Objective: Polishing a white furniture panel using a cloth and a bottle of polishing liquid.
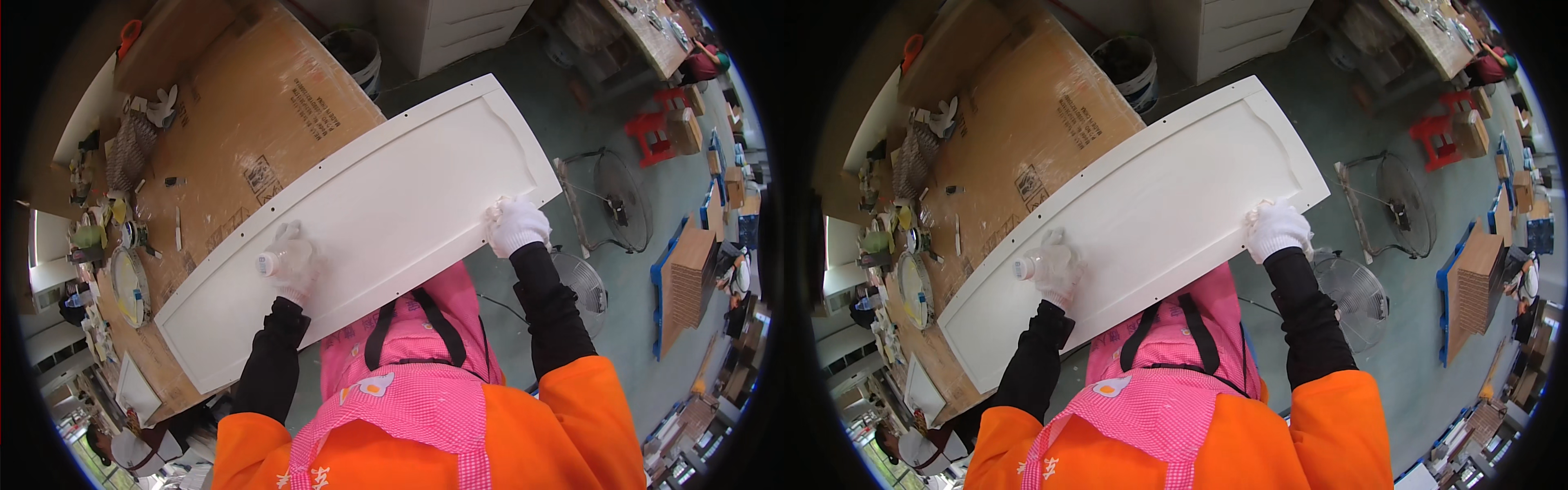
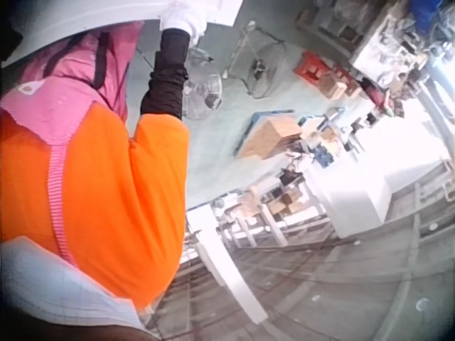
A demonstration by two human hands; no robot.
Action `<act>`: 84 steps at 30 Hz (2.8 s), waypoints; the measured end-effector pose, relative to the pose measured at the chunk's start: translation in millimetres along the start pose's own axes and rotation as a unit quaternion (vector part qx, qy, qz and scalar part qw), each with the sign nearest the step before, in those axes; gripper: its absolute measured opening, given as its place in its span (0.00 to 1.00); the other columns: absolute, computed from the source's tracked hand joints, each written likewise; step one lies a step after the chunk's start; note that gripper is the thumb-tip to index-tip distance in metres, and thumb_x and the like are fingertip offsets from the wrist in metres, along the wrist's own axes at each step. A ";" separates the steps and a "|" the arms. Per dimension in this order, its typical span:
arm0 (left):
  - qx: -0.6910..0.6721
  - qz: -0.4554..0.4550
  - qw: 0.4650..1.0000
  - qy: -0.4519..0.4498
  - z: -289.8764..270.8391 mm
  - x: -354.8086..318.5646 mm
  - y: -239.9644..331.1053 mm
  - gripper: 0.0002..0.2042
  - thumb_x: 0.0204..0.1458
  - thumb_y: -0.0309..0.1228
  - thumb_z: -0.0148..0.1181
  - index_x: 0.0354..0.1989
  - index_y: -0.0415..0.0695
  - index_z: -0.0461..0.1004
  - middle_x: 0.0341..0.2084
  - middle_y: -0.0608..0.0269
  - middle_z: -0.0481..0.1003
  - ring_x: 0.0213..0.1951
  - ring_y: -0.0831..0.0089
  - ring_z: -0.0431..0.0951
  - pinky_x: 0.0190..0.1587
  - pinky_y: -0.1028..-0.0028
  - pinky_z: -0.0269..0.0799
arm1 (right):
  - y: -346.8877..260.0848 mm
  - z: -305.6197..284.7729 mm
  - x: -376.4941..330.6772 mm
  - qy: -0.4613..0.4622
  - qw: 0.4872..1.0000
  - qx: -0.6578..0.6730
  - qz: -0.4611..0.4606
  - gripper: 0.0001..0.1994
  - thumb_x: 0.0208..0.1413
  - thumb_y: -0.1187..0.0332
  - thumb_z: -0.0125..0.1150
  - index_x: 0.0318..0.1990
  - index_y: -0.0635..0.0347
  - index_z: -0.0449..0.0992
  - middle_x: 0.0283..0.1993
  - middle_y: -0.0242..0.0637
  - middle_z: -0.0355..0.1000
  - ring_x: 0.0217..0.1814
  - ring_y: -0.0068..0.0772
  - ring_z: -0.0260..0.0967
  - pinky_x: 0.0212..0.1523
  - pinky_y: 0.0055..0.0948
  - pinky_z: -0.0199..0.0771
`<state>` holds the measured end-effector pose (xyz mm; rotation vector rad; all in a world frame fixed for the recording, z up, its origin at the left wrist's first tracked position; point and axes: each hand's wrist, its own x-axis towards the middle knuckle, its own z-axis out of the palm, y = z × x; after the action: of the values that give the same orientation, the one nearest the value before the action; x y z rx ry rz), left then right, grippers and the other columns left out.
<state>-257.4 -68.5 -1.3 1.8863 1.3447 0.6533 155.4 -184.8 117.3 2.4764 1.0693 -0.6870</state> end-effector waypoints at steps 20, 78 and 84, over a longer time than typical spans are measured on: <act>0.065 -0.007 0.998 -0.016 0.9 2.1 3.3 0.42 0.42 0.41 0.73 0.69 0.45 0.63 0.67 0.58 0.63 0.66 0.61 0.63 0.69 0.63 0.59 | 15.6 19.2 15.7 0.055 0.995 -0.070 -0.045 0.16 0.62 0.54 0.54 0.44 0.52 0.83 0.41 0.43 0.78 0.45 0.50 0.80 0.48 0.48 0.81; -0.088 -0.061 0.993 0.053 16.2 4.5 3.0 0.31 0.53 0.28 0.62 0.67 0.41 0.61 0.67 0.51 0.64 0.62 0.60 0.70 0.61 0.60 0.71 | -68.6 -84.3 234.0 0.402 0.907 0.099 0.079 0.16 0.64 0.51 0.54 0.44 0.54 0.77 0.42 0.42 0.75 0.46 0.44 0.79 0.47 0.49 0.80; -0.115 -0.093 0.988 0.054 12.7 3.5 24.5 0.31 0.51 0.26 0.62 0.66 0.40 0.62 0.67 0.52 0.63 0.60 0.59 0.70 0.57 0.60 0.75 | -139.3 -72.7 190.4 0.411 0.865 0.071 -0.280 0.10 0.57 0.58 0.60 0.39 0.52 0.73 0.35 0.41 0.74 0.39 0.45 0.77 0.39 0.44 0.78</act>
<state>-232.6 -73.3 10.2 1.5411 1.4261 0.7880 185.8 51.4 52.5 2.6238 2.1553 0.2497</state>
